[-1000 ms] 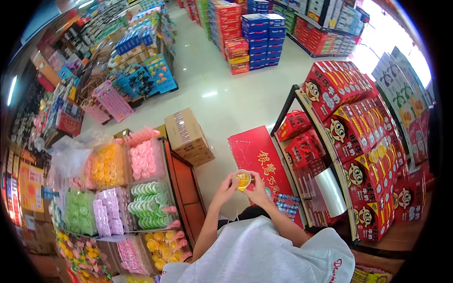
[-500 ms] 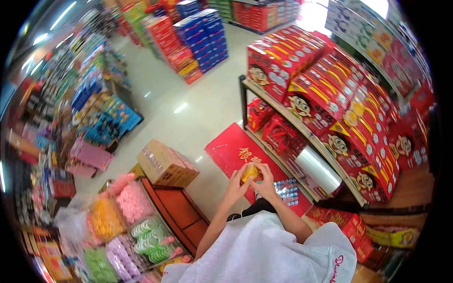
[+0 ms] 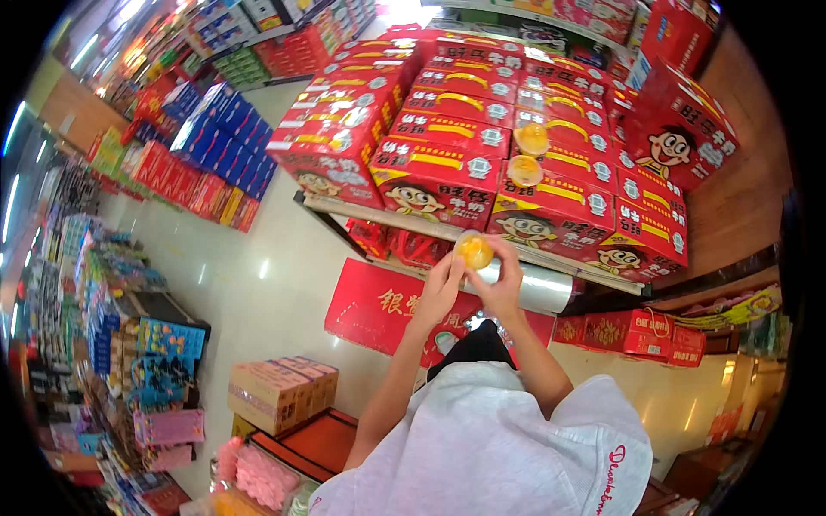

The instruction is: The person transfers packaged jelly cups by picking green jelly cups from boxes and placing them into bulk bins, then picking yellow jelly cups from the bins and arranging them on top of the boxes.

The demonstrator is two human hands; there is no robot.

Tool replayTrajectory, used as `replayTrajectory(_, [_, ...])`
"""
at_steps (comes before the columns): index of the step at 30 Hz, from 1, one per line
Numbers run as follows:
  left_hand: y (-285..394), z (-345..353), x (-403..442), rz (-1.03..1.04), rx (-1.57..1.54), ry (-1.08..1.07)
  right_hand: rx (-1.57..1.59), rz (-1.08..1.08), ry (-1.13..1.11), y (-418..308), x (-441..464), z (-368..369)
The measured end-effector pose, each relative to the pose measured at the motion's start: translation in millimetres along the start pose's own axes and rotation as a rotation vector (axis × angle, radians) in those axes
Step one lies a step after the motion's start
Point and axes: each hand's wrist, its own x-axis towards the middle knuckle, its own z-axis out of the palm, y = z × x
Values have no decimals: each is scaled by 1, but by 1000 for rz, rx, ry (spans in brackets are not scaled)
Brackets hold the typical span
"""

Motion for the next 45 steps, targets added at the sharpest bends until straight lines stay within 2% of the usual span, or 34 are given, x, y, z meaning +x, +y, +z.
replayTrajectory(2, [10, 10, 42, 16, -7, -114, -123, -19, 76, 4, 37, -18])
replayTrajectory(4, [23, 29, 76, 231, -14, -69, -241, -76, 136, 16, 69, -34])
replayTrajectory(5, [30, 37, 91, 229, -17, -85, -318, -102, 151, 20, 84, -42])
replayTrajectory(8, [45, 56, 130, 297, 49, -17, -460, -67, 189, 31, 120, -53])
replayTrajectory(10, [36, 64, 153, 396, 280, 132, -480, -7, 145, 59, 132, -51])
replayTrajectory(11, [32, 67, 160, 396, 276, 124, -486, 47, 100, 73, 132, -49])
replayTrajectory(12, [29, 68, 167, 359, 255, 105, -360, 117, 113, 79, 134, -45])
replayTrajectory(15, [16, 69, 181, 270, 183, 24, -346, 30, 87, 90, 134, -45])
replayTrajectory(18, [4, 68, 183, 213, -49, 40, -283, 94, 0, 85, 132, -46])
replayTrajectory(21, [-2, 63, 188, 179, -116, 1, -284, 100, -34, 85, 134, -46])
replayTrajectory(24, [-5, 60, 191, 186, -78, -11, -250, 118, 21, 86, 133, -41])
replayTrajectory(28, [5, 53, 189, 153, -26, -38, -397, 119, 79, 74, 134, -37])
replayTrajectory(30, [5, 52, 187, 218, 78, -57, -419, 132, 88, 75, 133, -37])
replayTrajectory(33, [-2, 53, 190, 210, 53, -86, -318, 60, 122, 84, 133, -42])
replayTrajectory(36, [-6, 55, 190, 230, 87, -108, -153, 194, 153, 86, 133, -46])
replayTrajectory(38, [-5, 58, 187, 214, 8, -122, 183, 331, 188, 86, 133, -47])
replayTrajectory(39, [-3, 60, 186, 200, -70, -134, 181, 333, 187, 90, 133, -48])
replayTrajectory(41, [2, 61, 183, 188, -101, -143, 402, 331, 345, 100, 134, -50])
replayTrajectory(45, [2, 62, 184, 128, -107, -146, 507, 411, 463, 106, 136, -53])
